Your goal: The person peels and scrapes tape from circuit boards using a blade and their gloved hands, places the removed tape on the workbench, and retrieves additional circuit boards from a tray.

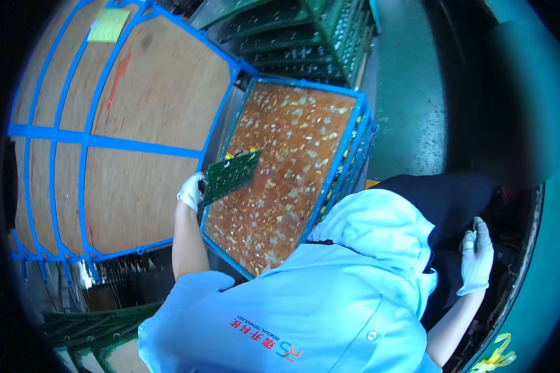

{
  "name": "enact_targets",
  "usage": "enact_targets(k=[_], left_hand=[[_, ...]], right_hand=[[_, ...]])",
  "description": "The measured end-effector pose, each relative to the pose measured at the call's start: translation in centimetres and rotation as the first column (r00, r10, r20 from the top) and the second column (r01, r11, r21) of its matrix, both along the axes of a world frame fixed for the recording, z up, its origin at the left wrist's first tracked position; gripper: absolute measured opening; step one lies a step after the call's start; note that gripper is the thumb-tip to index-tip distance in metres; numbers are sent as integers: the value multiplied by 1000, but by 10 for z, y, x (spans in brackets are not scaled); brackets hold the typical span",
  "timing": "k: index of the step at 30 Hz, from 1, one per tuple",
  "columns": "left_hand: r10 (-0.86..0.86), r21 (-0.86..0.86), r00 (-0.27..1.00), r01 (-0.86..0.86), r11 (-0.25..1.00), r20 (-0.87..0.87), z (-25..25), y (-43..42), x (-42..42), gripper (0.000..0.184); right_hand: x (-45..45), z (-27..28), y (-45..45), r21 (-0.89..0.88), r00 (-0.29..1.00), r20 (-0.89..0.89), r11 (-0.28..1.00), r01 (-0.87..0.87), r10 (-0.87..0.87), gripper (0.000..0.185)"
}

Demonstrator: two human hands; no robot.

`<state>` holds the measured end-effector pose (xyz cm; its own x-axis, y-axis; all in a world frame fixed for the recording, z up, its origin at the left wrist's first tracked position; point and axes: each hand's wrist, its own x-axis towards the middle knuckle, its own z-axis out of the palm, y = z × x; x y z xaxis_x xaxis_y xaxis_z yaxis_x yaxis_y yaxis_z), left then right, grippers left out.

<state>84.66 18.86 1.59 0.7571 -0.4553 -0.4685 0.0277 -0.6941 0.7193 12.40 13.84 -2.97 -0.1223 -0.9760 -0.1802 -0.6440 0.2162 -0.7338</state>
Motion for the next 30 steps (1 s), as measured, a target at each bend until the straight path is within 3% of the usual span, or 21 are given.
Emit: enact_targets(k=[1,3,4,5,8,9,10,12,13,14,17,18,19,21,25,26,29,30], left_hand=[[-60,-71,997,56,996,-47,10,-20,-15,20],[-211,-251,969,173,952,-131,34,-67,-62,21],[-303,-354,939,230,906,-166,50,-91,-98,21],[-401,-455,896,279,845,-194,66,-114,-129,22],[-703,-658,690,452,602,-170,72,-187,-180,22],[-771,-713,622,479,511,-134,69,-212,-201,22],[-816,-814,561,402,419,-143,99,-216,-269,20],[-935,-676,347,673,302,-71,125,-253,-343,18],[-976,-589,215,783,200,-46,145,-264,-393,17],[-986,-540,114,841,30,124,166,-255,-447,14],[-771,-160,-216,911,-380,599,204,-229,-582,25],[-480,-14,-330,812,-583,813,202,-226,-616,29],[-424,35,-401,759,-650,812,197,-223,-646,30],[-54,225,-455,535,-814,889,198,-207,-705,30],[266,369,-378,230,-901,887,175,-197,-786,31],[373,465,-412,146,-873,831,166,-206,-801,35],[421,491,-455,43,-870,785,148,-215,-843,38],[501,604,-509,47,-795,700,146,-217,-856,38]], right_hand=[[-6,-7,5,-75,1000,12,997,2,-1,40],[-12,-9,13,47,988,119,995,92,-97,39],[-9,-3,17,-16,995,67,997,77,-76,39],[-11,-4,23,-99,997,44,993,69,-65,38],[-7,23,41,-84,986,54,983,162,-158,36],[-9,26,48,-79,980,59,977,196,-192,36],[-13,19,58,-116,973,52,966,231,-226,35],[-18,9,82,-115,945,110,941,319,-307,36],[-19,8,94,-112,934,104,929,352,-342,36],[-21,9,106,-116,921,107,915,386,-375,36],[-24,11,141,-113,893,128,888,445,-431,37],[-22,12,151,-65,881,129,883,465,-454,38],[-23,9,160,-24,869,134,875,484,-476,38],[-19,-7,180,-8,830,201,846,533,-521,40],[-15,-5,205,59,733,131,743,667,-668,41],[-15,-7,211,57,705,129,715,697,-697,41],[-15,-5,225,23,619,148,628,778,-771,41],[-15,-6,229,3,589,153,596,803,-794,41]])
